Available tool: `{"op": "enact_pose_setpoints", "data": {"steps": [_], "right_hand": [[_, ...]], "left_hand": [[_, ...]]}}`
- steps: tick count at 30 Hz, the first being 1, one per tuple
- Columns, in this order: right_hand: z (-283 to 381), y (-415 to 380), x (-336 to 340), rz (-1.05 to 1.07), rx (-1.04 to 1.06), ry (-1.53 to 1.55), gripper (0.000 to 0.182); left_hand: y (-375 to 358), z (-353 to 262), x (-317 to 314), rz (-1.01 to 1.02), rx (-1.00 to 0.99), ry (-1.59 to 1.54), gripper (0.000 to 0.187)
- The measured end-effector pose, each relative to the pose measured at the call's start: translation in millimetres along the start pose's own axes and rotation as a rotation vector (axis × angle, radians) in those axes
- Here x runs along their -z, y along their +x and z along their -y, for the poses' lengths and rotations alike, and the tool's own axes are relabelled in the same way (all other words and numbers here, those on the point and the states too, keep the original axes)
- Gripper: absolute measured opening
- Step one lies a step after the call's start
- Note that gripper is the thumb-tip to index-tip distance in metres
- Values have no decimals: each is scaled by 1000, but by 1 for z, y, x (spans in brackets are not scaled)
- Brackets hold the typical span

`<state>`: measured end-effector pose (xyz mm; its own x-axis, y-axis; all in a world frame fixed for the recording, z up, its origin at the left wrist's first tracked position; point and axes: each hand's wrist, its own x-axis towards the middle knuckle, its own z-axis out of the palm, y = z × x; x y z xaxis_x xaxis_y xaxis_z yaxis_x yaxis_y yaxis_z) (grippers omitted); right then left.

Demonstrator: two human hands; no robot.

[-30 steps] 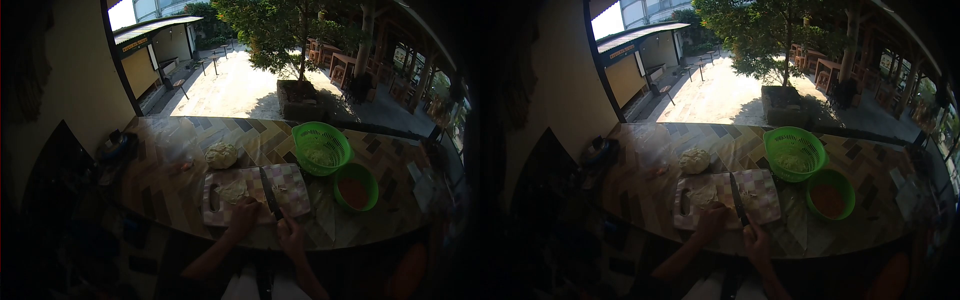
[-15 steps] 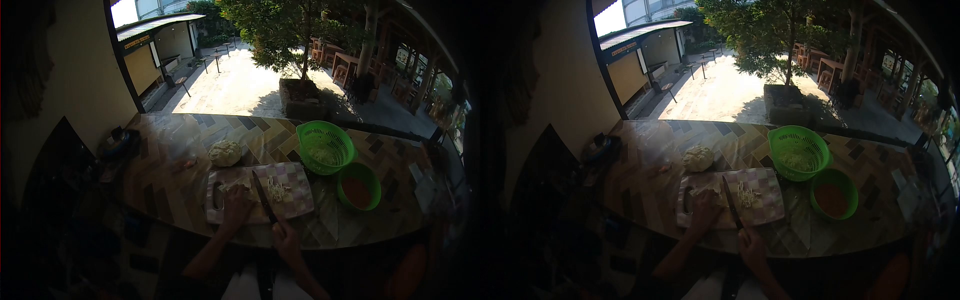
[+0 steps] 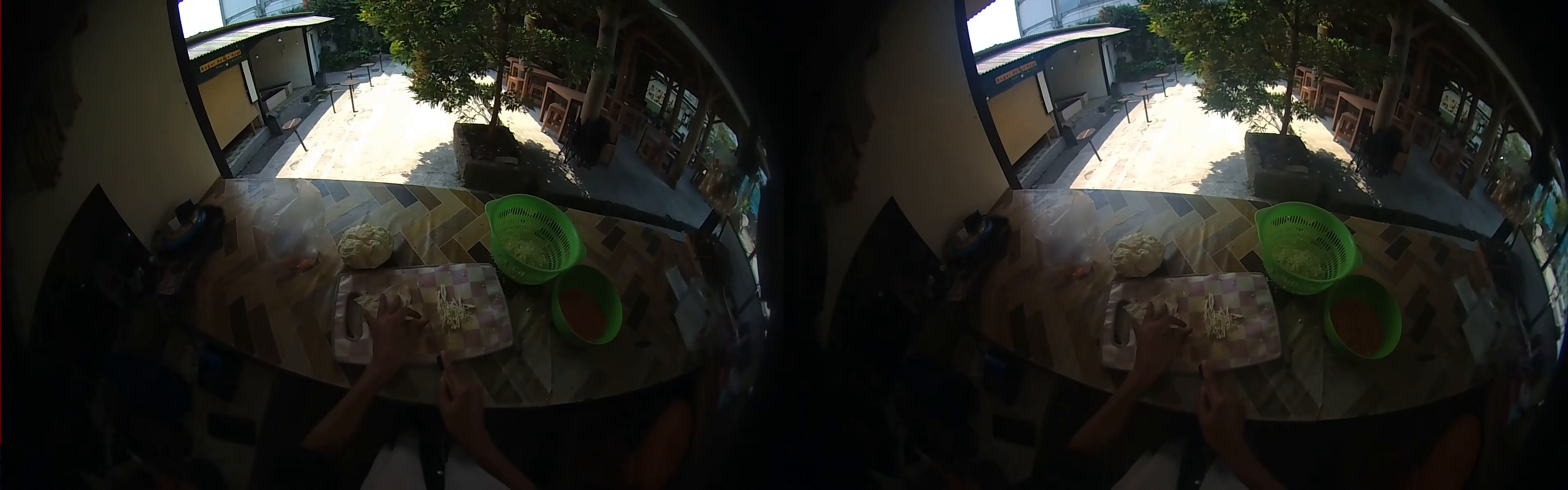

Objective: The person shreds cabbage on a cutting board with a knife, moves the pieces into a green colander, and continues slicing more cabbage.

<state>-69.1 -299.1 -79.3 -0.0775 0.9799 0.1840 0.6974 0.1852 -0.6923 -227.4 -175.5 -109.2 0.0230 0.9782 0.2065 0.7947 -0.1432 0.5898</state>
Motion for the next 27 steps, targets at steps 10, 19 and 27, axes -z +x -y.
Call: {"op": "enact_pose_setpoints", "data": {"steps": [10, 19, 27], "right_hand": [[-1, 2, 2, -2, -17, 24, 55], [-3, 1, 3, -22, -20, 25, 55], [-8, 0, -3, -16, -14, -3, 54]], "left_hand": [[-5, 0, -14, -135, -65, 47, 14], [-8, -3, -13, -116, -71, 3, 16], [-10, -2, -15, -132, -138, 79, 17]]}}
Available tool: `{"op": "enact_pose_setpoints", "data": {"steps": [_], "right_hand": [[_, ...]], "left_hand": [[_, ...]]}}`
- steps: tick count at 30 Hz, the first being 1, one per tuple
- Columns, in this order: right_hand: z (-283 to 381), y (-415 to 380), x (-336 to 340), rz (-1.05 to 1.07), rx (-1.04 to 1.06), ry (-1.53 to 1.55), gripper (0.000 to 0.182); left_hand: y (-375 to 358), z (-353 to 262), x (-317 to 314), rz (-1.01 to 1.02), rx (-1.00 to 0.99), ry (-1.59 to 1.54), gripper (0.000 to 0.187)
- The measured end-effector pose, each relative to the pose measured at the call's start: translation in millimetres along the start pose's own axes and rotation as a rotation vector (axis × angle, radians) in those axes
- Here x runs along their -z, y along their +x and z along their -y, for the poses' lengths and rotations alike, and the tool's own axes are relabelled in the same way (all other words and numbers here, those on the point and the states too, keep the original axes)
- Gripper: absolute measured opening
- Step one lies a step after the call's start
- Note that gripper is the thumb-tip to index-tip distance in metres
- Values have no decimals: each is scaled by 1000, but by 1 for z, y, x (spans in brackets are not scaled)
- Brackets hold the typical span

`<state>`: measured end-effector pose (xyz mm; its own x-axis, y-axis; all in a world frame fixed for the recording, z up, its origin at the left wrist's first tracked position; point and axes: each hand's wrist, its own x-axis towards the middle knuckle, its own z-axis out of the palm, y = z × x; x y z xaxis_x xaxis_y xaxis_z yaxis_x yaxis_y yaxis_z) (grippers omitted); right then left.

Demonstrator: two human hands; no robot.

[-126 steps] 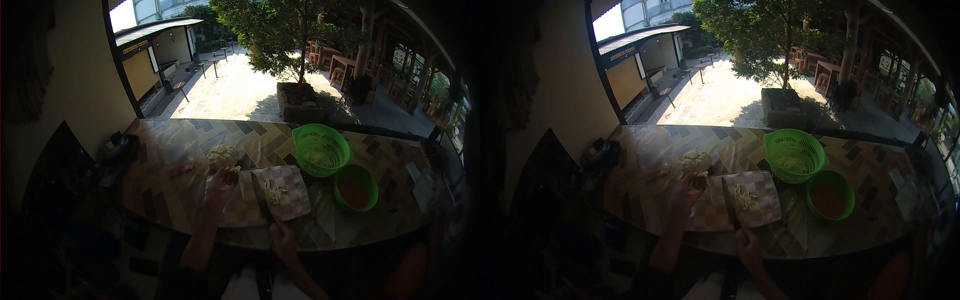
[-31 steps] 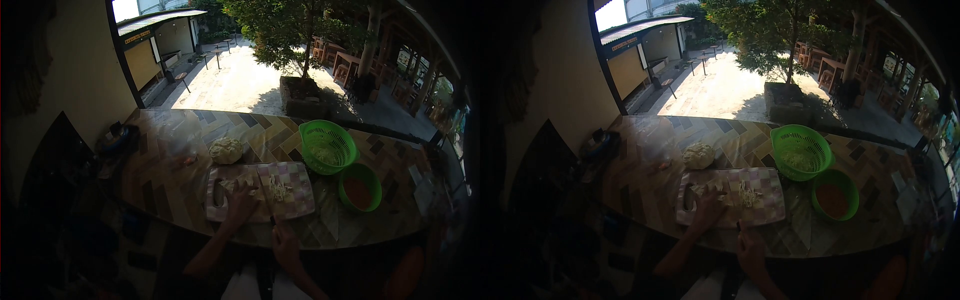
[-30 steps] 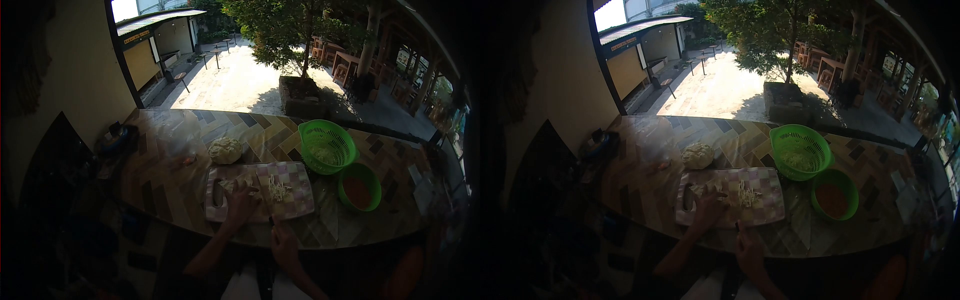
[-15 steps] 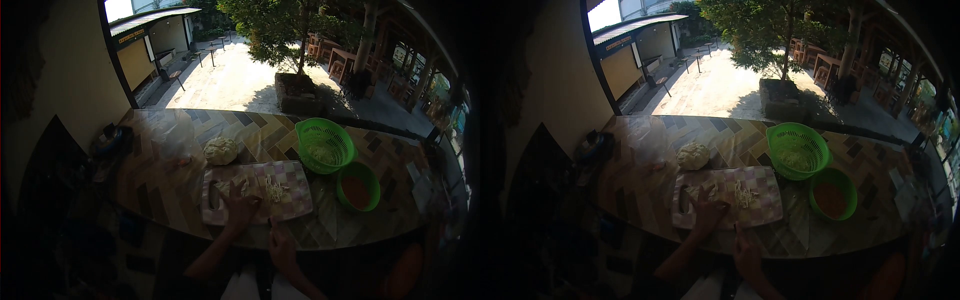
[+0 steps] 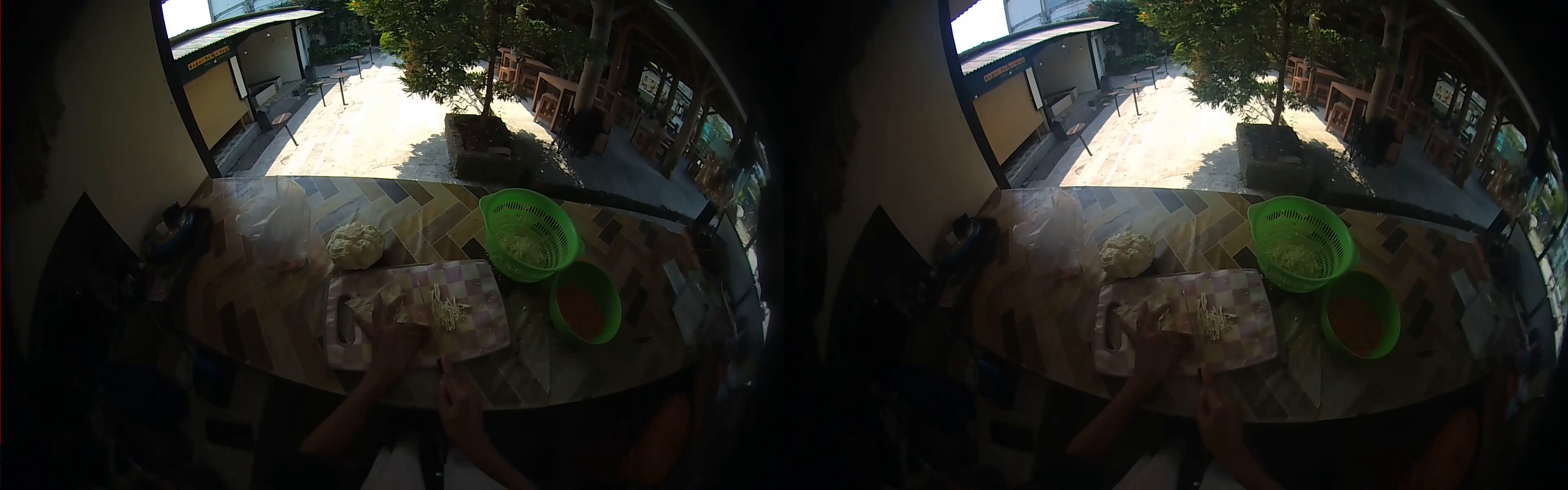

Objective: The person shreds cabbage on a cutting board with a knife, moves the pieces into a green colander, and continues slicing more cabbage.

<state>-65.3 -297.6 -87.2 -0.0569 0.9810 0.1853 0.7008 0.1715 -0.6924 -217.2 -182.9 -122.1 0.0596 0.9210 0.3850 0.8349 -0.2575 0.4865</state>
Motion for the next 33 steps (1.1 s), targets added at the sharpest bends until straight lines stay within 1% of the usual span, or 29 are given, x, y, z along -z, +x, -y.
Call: {"op": "enact_pose_setpoints", "data": {"steps": [2, 7, 10, 13, 19, 22, 25, 28, 31, 33], "right_hand": [[2, 1, 0, 33, -45, 0, 53], [11, 20, 2, 132, -137, -5, 52], [-10, 32, -12, -33, 24, 17, 53], [-12, 27, -9, -88, 81, 114, 53], [-6, 11, -6, -43, -3, 115, 54], [1, 11, -5, -45, -5, 72, 54], [8, 10, -2, 4, -70, 74, 54], [7, 11, -4, -8, -25, 74, 55], [7, 19, -7, 51, -103, 46, 56], [-4, 30, -13, 8, -37, 37, 56]], "left_hand": [[0, -1, 2, 1, 1, -59, 14], [-1, 1, 1, 29, 15, -54, 17], [-1, 2, -1, 22, 24, -76, 17], [0, 5, -3, 12, 42, -103, 18], [0, 2, -1, 19, 62, -131, 23], [0, 1, 0, 25, 58, -129, 24], [0, 0, 1, 23, 53, -123, 25], [1, 1, 4, 44, 35, -119, 25], [-1, 3, 6, 45, 6, -117, 22], [0, 2, 4, 26, 2, -124, 20]]}}
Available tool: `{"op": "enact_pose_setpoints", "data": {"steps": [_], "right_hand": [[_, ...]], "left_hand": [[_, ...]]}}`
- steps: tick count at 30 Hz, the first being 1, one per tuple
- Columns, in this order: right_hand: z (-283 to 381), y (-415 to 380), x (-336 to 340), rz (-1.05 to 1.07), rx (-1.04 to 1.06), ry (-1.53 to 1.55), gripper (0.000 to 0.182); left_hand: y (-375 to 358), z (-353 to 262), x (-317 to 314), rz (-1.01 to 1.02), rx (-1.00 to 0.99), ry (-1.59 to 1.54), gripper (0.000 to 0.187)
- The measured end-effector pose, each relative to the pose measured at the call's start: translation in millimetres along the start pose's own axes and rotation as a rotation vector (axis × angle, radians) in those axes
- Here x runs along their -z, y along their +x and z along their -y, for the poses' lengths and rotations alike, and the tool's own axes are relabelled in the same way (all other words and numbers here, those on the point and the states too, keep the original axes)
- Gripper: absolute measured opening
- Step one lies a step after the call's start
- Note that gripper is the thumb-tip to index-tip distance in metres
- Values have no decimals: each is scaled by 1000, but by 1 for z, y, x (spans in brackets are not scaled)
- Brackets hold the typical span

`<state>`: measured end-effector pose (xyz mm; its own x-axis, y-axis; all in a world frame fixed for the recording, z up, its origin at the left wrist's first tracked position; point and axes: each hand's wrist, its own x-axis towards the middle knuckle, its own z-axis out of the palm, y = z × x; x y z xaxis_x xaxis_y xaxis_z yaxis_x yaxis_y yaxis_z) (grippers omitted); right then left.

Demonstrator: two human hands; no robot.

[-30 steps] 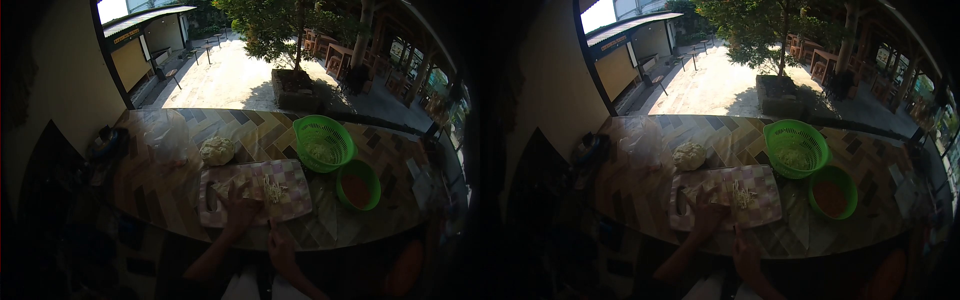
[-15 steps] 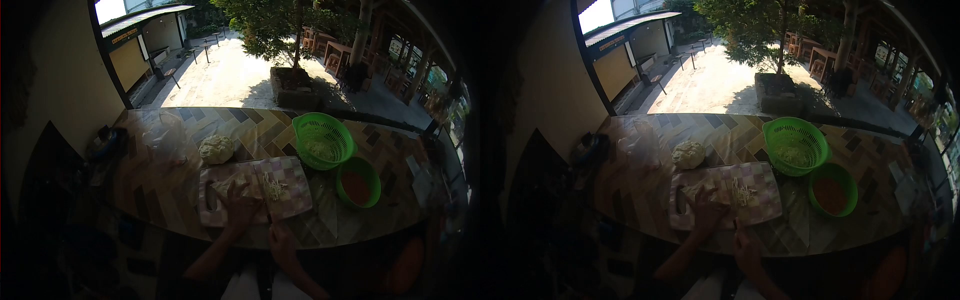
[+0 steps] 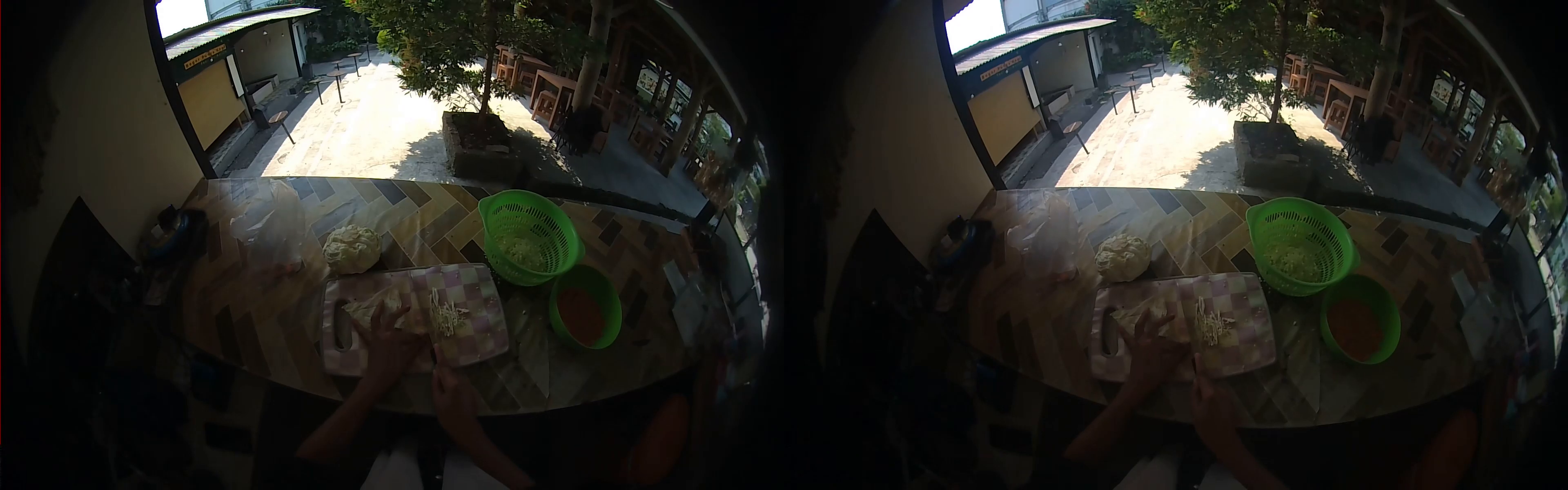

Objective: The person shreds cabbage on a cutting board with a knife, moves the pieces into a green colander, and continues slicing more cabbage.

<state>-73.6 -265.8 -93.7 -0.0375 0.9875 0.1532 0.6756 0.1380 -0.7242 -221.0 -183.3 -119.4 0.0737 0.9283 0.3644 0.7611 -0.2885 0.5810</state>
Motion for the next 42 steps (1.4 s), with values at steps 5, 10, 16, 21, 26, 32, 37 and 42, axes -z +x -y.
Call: {"op": "enact_pose_setpoints", "data": {"steps": [5, 10, 16, 21, 26, 32, 37, 42], "right_hand": [[-2, 4, 2, -57, 48, 106, 54], [1, -13, 3, -65, 2, 90, 53], [10, -12, 5, -36, -28, 117, 52], [3, 5, -2, -24, -25, 20, 52], [0, 6, -1, -75, 44, 127, 52], [10, -6, 5, -38, -19, 101, 52], [17, -5, 7, 43, -87, 77, 52], [12, 5, -8, 2, -18, 34, 51]], "left_hand": [[0, 2, 0, -13, 43, -39, 17], [-1, -1, 3, 15, 56, -48, 15], [0, 0, 3, 40, 33, 5, 12], [-2, 4, 0, 23, -19, 56, 11], [-1, 11, -1, 43, 46, -29, 10], [-1, 9, -2, 28, 46, -17, 11], [-1, 8, -1, 51, 42, 15, 11], [-4, 7, 2, 54, -12, 68, 11]]}}
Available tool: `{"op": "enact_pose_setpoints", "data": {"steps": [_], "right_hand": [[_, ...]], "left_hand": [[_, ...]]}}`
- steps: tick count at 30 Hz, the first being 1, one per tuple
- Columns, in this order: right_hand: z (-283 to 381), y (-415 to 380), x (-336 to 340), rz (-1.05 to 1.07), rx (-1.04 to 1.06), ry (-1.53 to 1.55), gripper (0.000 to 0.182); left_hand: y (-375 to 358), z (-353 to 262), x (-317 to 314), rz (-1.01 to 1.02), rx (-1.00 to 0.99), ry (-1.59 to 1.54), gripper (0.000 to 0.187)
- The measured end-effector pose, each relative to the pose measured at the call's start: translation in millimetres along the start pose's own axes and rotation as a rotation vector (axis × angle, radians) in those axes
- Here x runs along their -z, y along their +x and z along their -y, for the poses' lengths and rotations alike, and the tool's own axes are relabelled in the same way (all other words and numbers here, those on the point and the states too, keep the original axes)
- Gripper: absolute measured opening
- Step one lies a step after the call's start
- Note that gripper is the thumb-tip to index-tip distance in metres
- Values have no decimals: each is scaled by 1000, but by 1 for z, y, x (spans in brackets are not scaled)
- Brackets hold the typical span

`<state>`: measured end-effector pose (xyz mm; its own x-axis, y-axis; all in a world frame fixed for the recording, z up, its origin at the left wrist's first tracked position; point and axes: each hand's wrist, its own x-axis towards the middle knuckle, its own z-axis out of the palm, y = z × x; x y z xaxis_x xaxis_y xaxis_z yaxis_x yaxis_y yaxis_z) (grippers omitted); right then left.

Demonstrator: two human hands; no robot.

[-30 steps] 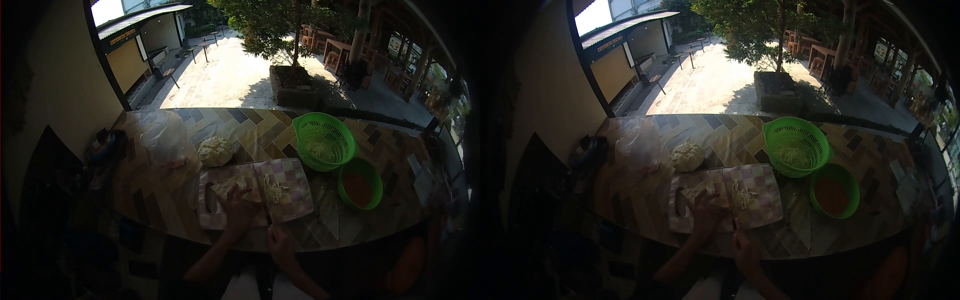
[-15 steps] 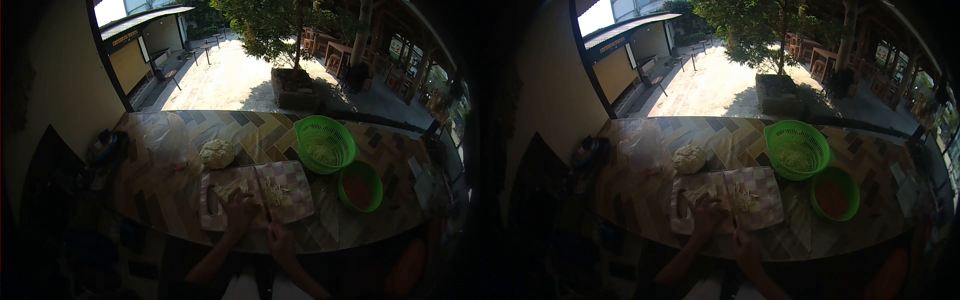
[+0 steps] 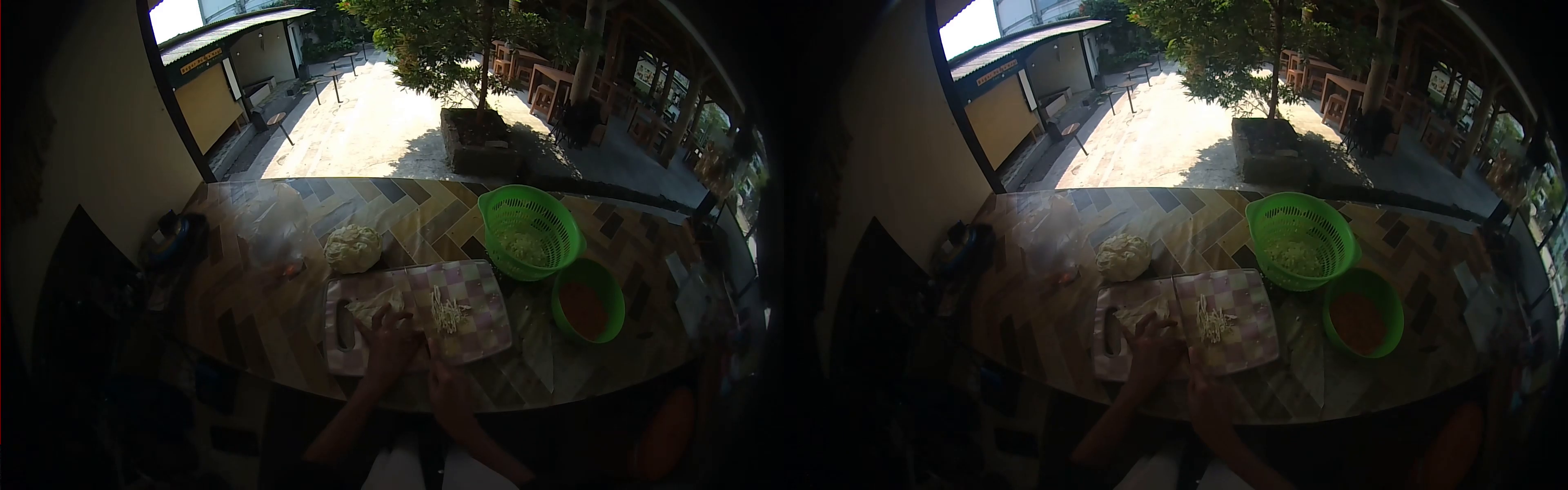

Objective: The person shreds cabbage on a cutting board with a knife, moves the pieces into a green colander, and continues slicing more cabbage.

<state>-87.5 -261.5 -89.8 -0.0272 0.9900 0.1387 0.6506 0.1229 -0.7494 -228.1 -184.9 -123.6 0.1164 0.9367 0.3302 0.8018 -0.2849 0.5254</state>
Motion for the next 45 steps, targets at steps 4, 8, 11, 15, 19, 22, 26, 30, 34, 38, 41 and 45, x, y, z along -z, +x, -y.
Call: {"op": "enact_pose_setpoints", "data": {"steps": [4, 8, 11, 15, 19, 22, 26, 30, 34, 38, 41, 45], "right_hand": [[0, 7, 8, -54, 64, 149, 50], [13, -3, 20, -21, -11, 100, 49], [13, -8, 19, 25, -48, 66, 51], [7, -11, 8, 31, -49, 40, 52], [7, -7, -3, 22, -6, -57, 50], [0, 5, -5, -18, 3, -23, 51], [2, 1, 8, -53, 72, 126, 52], [6, -10, 9, 1, -16, 78, 51], [7, -12, 7, 7, 2, 51, 53], [4, -11, -6, 68, -5, -113, 57], [5, -1, -9, 39, 14, -120, 56], [-2, 5, -2, -68, 91, 50, 51]], "left_hand": [[-1, 4, 0, -17, -3, -48, 10], [1, 5, 2, -51, 29, -158, 12], [1, 5, 1, -61, 35, -150, 11], [1, 4, 3, -42, 24, -118, 11], [-1, 5, 2, -48, 0, -93, 11], [-3, 6, 0, -46, -22, -50, 12], [-1, 8, -4, -59, 7, -60, 13], [1, 5, 1, -71, 53, -203, 14], [-1, 9, 2, -17, 36, -189, 16], [-1, 5, 7, -3, 36, -187, 15], [-1, 5, 6, -49, -11, -170, 13], [-3, 15, 3, -8, -32, -205, 13]]}}
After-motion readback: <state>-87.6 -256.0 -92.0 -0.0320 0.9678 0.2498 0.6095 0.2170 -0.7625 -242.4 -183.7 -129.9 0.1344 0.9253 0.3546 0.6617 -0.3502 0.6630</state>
